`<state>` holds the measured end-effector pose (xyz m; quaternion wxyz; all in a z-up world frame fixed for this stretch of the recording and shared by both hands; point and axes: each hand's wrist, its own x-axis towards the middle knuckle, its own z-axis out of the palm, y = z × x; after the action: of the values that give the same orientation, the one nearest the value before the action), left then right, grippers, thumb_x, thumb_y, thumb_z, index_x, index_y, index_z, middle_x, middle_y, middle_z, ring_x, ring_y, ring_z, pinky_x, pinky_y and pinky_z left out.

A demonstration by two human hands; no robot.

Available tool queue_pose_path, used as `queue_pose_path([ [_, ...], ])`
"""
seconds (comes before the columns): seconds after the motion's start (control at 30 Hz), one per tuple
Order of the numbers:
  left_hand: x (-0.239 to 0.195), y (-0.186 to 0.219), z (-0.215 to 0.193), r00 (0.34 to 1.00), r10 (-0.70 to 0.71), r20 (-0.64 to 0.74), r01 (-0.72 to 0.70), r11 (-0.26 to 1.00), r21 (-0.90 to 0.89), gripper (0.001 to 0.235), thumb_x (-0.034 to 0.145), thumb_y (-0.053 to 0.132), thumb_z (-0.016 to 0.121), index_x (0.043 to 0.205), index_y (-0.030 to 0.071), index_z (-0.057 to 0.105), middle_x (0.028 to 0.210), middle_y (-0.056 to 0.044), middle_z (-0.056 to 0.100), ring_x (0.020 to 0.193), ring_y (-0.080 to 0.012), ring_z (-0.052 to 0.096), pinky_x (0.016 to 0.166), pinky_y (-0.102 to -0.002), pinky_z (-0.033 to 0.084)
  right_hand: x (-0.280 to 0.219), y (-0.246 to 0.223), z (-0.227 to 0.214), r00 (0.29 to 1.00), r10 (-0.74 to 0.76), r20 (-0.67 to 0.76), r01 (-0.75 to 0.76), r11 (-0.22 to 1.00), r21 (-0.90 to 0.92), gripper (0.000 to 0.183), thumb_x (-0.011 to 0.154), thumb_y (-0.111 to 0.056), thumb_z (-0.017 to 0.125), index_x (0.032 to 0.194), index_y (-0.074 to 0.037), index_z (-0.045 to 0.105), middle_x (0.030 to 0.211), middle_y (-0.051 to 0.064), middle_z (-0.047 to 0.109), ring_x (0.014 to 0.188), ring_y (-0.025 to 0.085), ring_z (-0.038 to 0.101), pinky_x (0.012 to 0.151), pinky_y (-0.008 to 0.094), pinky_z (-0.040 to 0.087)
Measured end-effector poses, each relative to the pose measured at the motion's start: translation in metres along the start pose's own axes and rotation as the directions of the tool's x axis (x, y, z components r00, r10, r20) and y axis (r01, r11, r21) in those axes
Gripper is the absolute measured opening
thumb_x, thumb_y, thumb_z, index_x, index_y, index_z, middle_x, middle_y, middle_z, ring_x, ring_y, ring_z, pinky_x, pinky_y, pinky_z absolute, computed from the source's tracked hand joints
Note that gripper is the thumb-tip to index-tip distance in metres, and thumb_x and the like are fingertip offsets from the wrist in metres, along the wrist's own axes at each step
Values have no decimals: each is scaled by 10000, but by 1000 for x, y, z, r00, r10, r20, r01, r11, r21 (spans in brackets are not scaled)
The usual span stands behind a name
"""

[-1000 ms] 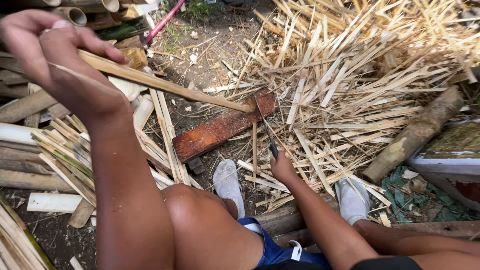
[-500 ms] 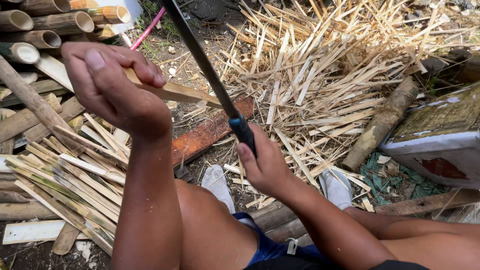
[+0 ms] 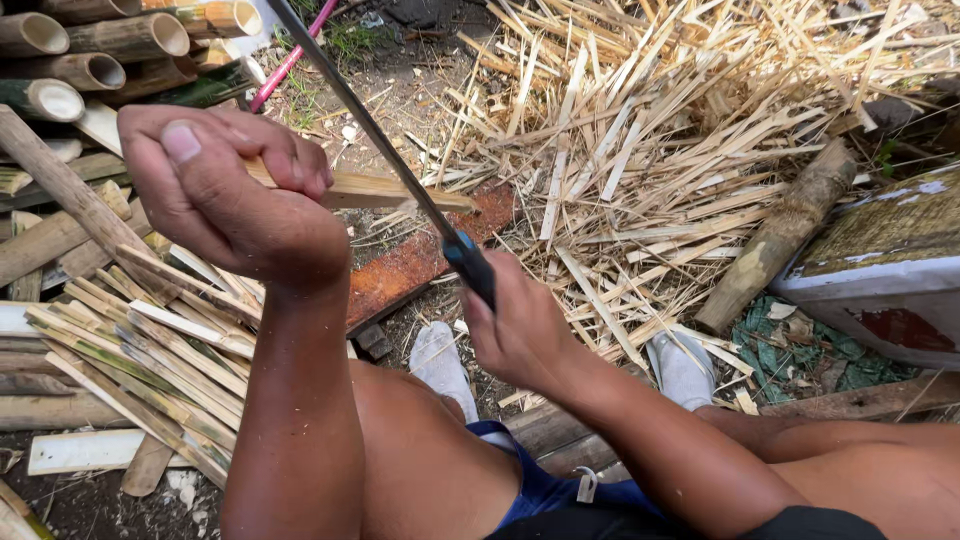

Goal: The person splits bamboo strips into thinner slivers using a knife and a wooden wedge. They repeatedly position a strip against the wedge and push the knife through to separate the material, accumulating thin bamboo slivers on the ground.

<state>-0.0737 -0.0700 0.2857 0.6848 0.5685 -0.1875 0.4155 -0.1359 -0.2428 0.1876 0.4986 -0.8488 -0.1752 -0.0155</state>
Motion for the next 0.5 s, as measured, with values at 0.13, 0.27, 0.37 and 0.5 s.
queue_pose_path([
  [0.13,4,1,5,999,41,-6,-41,998,57,268,1177,216,337,974,44,367,688,-67,384,510,-128,336,423,-282,355,17,5,9,967,235,101,-216,962,-169,293,1047,-224,579,1168,23,479,657,192,630,559,416,651,516,498,499],
  [0.27,-1,0,1,998,70,0,-70,990,122,275,1189,222,324,983,45,368,705,-67,382,527,-133,336,433,-280,355,-9,4,6,986,-150,-67,153,987,53,311,1015,-194,543,1205,44,481,696,201,635,553,383,673,489,472,513],
  [0.37,0,-3,-1,996,85,18,-87,981,176,243,1170,222,333,1006,47,376,691,-66,376,503,-125,325,449,-287,352,3,16,13,996,-77,-39,75,996,-43,317,1044,-222,535,1183,55,471,756,216,635,607,398,673,519,459,528],
  [0.5,2,4,0,998,58,5,-58,993,106,271,1204,226,336,1012,38,372,720,-86,383,519,-141,338,468,-297,380,26,24,-1,962,219,163,-213,975,-57,298,1035,-250,570,1060,41,513,681,190,658,578,379,678,519,467,506],
])
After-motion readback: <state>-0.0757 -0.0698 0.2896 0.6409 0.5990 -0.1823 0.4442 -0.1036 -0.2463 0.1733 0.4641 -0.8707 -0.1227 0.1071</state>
